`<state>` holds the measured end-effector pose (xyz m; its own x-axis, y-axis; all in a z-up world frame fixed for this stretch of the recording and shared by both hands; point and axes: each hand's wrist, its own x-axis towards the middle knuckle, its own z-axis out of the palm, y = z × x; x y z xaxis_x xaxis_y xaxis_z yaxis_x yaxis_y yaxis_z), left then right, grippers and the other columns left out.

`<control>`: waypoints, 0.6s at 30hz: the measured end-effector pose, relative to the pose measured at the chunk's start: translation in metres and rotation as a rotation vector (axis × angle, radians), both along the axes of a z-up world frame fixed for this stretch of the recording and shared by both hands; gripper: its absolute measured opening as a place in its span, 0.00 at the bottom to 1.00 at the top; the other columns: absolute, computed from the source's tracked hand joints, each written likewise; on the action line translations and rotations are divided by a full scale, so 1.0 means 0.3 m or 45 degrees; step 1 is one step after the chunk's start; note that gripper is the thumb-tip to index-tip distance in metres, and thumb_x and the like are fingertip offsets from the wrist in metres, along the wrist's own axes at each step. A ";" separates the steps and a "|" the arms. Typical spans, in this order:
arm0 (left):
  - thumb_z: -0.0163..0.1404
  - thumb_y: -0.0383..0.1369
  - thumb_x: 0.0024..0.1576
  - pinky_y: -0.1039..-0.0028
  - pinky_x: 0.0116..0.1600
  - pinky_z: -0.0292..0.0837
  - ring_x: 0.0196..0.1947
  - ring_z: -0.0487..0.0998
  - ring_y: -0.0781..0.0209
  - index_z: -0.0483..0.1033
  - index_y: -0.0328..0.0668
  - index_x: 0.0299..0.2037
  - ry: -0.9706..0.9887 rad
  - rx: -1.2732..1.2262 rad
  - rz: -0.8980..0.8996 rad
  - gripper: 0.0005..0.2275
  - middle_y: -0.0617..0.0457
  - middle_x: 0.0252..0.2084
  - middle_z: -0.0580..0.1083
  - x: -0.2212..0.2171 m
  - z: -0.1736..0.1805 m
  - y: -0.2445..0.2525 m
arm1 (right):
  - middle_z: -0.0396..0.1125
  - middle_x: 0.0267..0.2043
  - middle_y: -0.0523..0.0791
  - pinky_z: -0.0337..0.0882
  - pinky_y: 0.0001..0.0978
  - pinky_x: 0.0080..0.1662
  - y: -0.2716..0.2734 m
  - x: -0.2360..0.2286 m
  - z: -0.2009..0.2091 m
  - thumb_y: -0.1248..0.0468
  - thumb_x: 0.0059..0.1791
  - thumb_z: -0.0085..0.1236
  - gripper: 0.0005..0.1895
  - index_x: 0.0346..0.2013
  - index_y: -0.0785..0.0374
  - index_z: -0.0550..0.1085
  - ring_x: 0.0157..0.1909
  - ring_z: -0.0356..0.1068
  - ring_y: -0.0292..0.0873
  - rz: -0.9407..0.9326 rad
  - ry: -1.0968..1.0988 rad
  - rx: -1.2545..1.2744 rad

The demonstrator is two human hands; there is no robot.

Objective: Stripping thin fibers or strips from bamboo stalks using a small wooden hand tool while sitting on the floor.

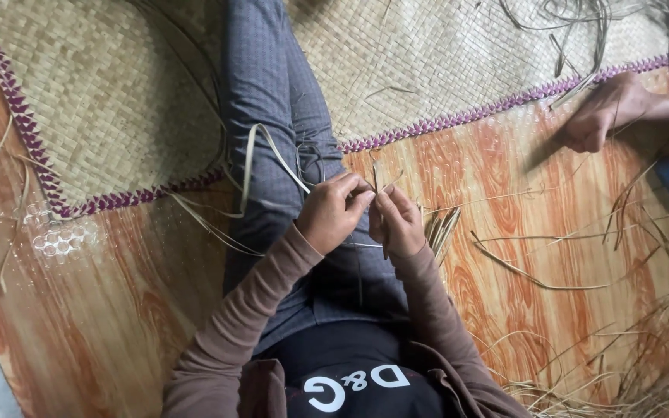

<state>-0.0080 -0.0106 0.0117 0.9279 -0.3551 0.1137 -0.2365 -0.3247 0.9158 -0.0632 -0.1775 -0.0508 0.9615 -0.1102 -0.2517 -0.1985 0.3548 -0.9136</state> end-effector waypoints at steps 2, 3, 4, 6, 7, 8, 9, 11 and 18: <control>0.54 0.32 0.59 0.60 0.39 0.75 0.34 0.80 0.41 0.75 0.47 0.34 0.016 -0.013 -0.011 0.03 0.49 0.27 0.74 0.002 0.024 0.004 | 0.57 0.13 0.49 0.58 0.28 0.11 -0.007 0.000 -0.005 0.63 0.58 0.48 0.12 0.34 0.69 0.68 0.07 0.58 0.40 0.029 0.023 0.117; 0.53 0.30 0.60 0.58 0.39 0.75 0.34 0.79 0.38 0.75 0.45 0.34 0.030 -0.028 -0.023 0.03 0.46 0.27 0.73 0.004 0.036 0.006 | 0.54 0.13 0.47 0.54 0.27 0.10 -0.010 0.000 -0.007 0.63 0.58 0.47 0.13 0.33 0.69 0.68 0.06 0.54 0.38 0.057 0.043 0.233; 0.53 0.30 0.60 0.58 0.39 0.75 0.34 0.79 0.38 0.75 0.45 0.34 0.032 -0.027 -0.022 0.03 0.46 0.27 0.73 0.002 0.031 0.007 | 0.54 0.13 0.47 0.54 0.27 0.10 -0.015 -0.002 -0.021 0.63 0.58 0.47 0.13 0.33 0.69 0.68 0.06 0.54 0.38 0.058 0.045 0.233; 0.53 0.31 0.60 0.60 0.39 0.75 0.33 0.79 0.41 0.74 0.48 0.33 0.035 -0.013 -0.038 0.04 0.49 0.27 0.72 -0.001 0.021 0.009 | 0.52 0.12 0.46 0.54 0.28 0.08 -0.026 -0.006 -0.048 0.59 0.57 0.47 0.16 0.34 0.70 0.69 0.05 0.53 0.37 0.123 0.084 0.497; 0.53 0.31 0.60 0.60 0.39 0.75 0.33 0.79 0.41 0.74 0.48 0.33 0.036 -0.013 -0.035 0.04 0.49 0.27 0.72 0.002 0.008 0.010 | 0.52 0.12 0.46 0.54 0.28 0.08 -0.034 -0.007 -0.063 0.59 0.57 0.47 0.16 0.34 0.70 0.69 0.05 0.53 0.37 0.126 0.086 0.497; 0.54 0.31 0.60 0.61 0.39 0.75 0.33 0.79 0.41 0.73 0.49 0.32 0.035 0.001 -0.040 0.04 0.49 0.27 0.71 0.003 -0.006 0.012 | 0.52 0.13 0.44 0.54 0.27 0.08 -0.042 -0.010 -0.078 0.58 0.57 0.45 0.16 0.35 0.69 0.69 0.05 0.52 0.35 0.178 0.131 0.596; 0.54 0.31 0.59 0.61 0.39 0.75 0.33 0.79 0.41 0.73 0.49 0.32 0.034 0.016 -0.044 0.05 0.49 0.27 0.71 0.005 -0.020 0.014 | 0.52 0.14 0.42 0.53 0.27 0.07 -0.050 -0.013 -0.093 0.57 0.57 0.44 0.16 0.37 0.68 0.69 0.06 0.50 0.32 0.231 0.176 0.695; 0.54 0.31 0.59 0.60 0.39 0.75 0.33 0.79 0.41 0.73 0.49 0.31 0.029 0.030 -0.047 0.05 0.49 0.27 0.71 0.009 -0.050 0.026 | 0.49 0.15 0.39 0.52 0.25 0.07 -0.087 -0.017 -0.146 0.54 0.57 0.43 0.16 0.37 0.66 0.67 0.07 0.48 0.30 0.282 0.246 0.811; 0.53 0.32 0.60 0.59 0.40 0.75 0.34 0.79 0.41 0.75 0.48 0.32 0.059 0.085 -0.024 0.04 0.47 0.28 0.72 0.028 -0.092 0.110 | 0.47 0.18 0.36 0.53 0.19 0.09 -0.156 -0.012 -0.066 0.51 0.58 0.40 0.15 0.37 0.59 0.64 0.10 0.47 0.26 0.346 0.369 1.011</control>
<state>0.0003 0.0223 -0.0160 0.9247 -0.3778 0.0465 -0.2012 -0.3814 0.9023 -0.0669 -0.2243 -0.0705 0.8155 0.4234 -0.3946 -0.5537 0.7693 -0.3186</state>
